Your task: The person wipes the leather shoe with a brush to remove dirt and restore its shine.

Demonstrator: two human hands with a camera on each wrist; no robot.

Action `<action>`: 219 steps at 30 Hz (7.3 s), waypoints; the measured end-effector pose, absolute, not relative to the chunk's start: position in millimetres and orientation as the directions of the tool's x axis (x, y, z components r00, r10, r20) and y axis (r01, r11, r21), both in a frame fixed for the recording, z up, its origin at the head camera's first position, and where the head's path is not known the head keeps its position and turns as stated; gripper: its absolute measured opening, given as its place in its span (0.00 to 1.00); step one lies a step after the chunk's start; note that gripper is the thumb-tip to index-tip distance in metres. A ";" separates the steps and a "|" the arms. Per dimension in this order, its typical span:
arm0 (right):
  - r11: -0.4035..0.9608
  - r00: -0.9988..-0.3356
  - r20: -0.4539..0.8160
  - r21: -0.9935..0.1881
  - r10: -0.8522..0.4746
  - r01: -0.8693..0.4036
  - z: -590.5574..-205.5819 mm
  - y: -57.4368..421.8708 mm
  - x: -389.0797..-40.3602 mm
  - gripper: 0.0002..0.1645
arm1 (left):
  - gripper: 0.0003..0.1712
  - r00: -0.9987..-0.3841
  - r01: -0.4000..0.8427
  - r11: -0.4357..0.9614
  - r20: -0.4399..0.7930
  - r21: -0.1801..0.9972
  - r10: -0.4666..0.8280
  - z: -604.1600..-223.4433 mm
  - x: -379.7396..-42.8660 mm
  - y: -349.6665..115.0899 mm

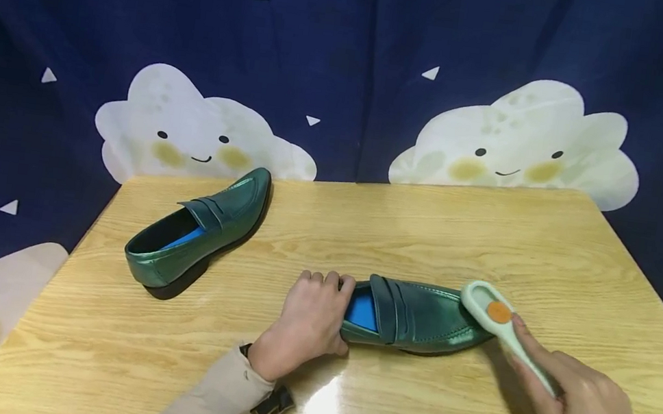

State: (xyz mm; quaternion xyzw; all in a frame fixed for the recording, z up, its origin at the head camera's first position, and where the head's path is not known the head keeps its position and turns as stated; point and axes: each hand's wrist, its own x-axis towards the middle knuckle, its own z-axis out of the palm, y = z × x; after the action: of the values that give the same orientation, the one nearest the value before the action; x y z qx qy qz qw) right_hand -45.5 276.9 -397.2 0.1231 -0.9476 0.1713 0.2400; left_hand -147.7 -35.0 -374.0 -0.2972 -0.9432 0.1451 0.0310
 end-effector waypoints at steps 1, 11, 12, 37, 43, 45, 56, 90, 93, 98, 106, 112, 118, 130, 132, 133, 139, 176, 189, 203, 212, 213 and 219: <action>0.926 -0.860 0.493 -0.248 -0.132 -0.284 -397.0 278.4 -46.1 0.35 | 0.55 -0.822 0.551 0.782 -0.031 -0.291 0.568 -373.9 -147.5 -34.8; 0.866 -0.856 0.466 -0.309 -0.223 -0.394 -401.7 266.9 -44.2 0.36 | 0.55 -0.842 0.529 0.796 -0.068 -0.293 0.535 -372.2 -148.9 -32.8; 0.871 -0.853 0.477 -0.301 -0.215 -0.387 -401.0 269.0 -45.3 0.36 | 0.55 -0.845 0.526 0.798 -0.076 -0.292 0.529 -372.2 -149.4 -32.4; 0.930 -0.795 0.571 -0.141 -0.203 -0.339 -410.0 277.9 -56.3 0.32 | 0.27 -0.778 0.361 0.752 -0.267 0.551 0.569 -334.4 -179.7 -86.8; 0.825 -0.763 0.561 -0.229 -0.321 -0.516 -407.4 264.9 -54.3 0.27 | 0.19 -0.825 0.183 0.812 -0.363 0.554 0.433 -338.4 -177.2 -86.2; 0.847 -0.773 0.558 -0.215 -0.302 -0.486 -406.2 269.1 -55.3 0.27 | 0.18 -0.832 0.192 0.807 -0.344 0.558 0.436 -338.6 -177.0 -85.6; 0.871 -0.791 0.535 -0.187 -0.297 -0.454 -403.7 276.7 -58.6 0.29 | 0.10 -0.847 0.334 0.826 -0.239 0.454 0.474 -334.3 -180.4 -77.2; 0.811 -0.782 0.533 -0.270 -0.323 -0.519 -402.8 279.5 -70.9 0.33 | 0.11 -0.807 0.545 0.828 0.349 0.133 0.476 -374.4 -181.5 -47.8; 0.839 -0.759 0.585 -0.230 -0.285 -0.492 -405.3 285.8 -74.6 0.29 | 0.11 -0.793 0.561 0.818 0.368 0.129 0.486 -377.0 -181.8 -47.7; 0.734 -0.772 0.507 -0.339 -0.384 -0.588 -403.4 277.7 -71.1 0.32 | 0.11 -0.787 0.565 0.817 0.370 0.111 0.494 -377.4 -183.0 -47.1; 0.818 -0.805 0.511 -0.294 -0.302 -0.494 -395.8 290.7 -81.9 0.38 | 0.07 -0.777 0.588 0.803 0.343 0.093 0.529 -376.7 -184.9 -46.7; 0.704 -0.778 0.461 -0.371 -0.426 -0.605 -394.3 287.0 -78.8 0.37 | 0.06 -0.770 0.591 0.801 0.360 0.093 0.526 -376.8 -186.0 -45.7; 0.777 -0.811 0.475 -0.342 -0.342 -0.528 -391.4 290.3 -82.5 0.39 | 0.06 -0.762 0.592 0.801 0.386 0.091 0.520 -378.3 -184.3 -45.6; 0.782 -0.787 0.504 -0.302 -0.355 -0.546 -388.0 297.0 -85.8 0.36 | 0.12 -0.753 0.594 0.796 0.425 0.112 0.502 -378.5 -179.6 -44.9; 0.787 -0.751 0.552 -0.250 -0.363 -0.565 -390.1 296.1 -86.8 0.29 | 0.15 -0.747 0.594 0.795 0.450 0.122 0.489 -378.9 -178.2 -44.0; 0.783 -0.732 0.570 -0.230 -0.373 -0.578 -391.3 294.7 -86.4 0.26 | 0.15 -0.744 0.593 0.796 0.461 0.123 0.483 -379.2 -177.6 -43.3; 0.732 -0.615 0.670 -0.156 -0.415 -0.664 -392.1 282.8 -79.6 0.32 | 0.16 -0.733 0.572 0.812 0.518 0.118 0.441 -380.6 -175.9 -39.7; 0.682 -0.618 0.673 -0.226 -0.407 -0.695 -387.3 300.5 -90.4 0.31 | 0.15 -0.703 0.643 0.746 0.517 0.172 0.487 -389.6 -174.6 -30.4; 0.626 -0.640 0.647 -0.307 -0.415 -0.717 -390.2 305.1 -90.4 0.29 | 0.19 -0.723 0.634 0.743 0.506 0.215 0.471 -391.7 -173.0 -31.2; 0.675 -0.654 0.628 -0.265 -0.421 -0.688 -384.6 300.1 -95.3 0.27 | 0.24 -0.699 0.663 0.724 0.503 0.191 0.508 -396.3 -166.6 -38.7; 0.598 -0.630 0.647 -0.319 -0.429 -0.735 -372.1 295.0 -92.4 0.26 | 0.22 -0.709 0.665 0.714 0.487 0.219 0.511 -395.2 -165.5 -41.7; 0.613 -0.635 0.648 -0.313 -0.420 -0.725 -371.7 294.6 -94.3 0.25 | 0.21 -0.710 0.664 0.715 0.485 0.220 0.511 -394.9 -165.6 -41.8; 0.656 -0.655 0.629 -0.289 -0.419 -0.698 -379.0 294.6 -95.3 0.26 | 0.19 -0.730 0.666 0.692 0.437 0.280 0.526 -391.8 -166.5 -44.3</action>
State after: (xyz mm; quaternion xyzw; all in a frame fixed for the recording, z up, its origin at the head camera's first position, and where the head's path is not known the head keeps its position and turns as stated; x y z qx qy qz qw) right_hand -95.3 294.6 -379.0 0.3206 -0.8706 0.2633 0.2644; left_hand -166.5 -44.3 -391.8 -0.3292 -0.9051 -0.2139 0.1633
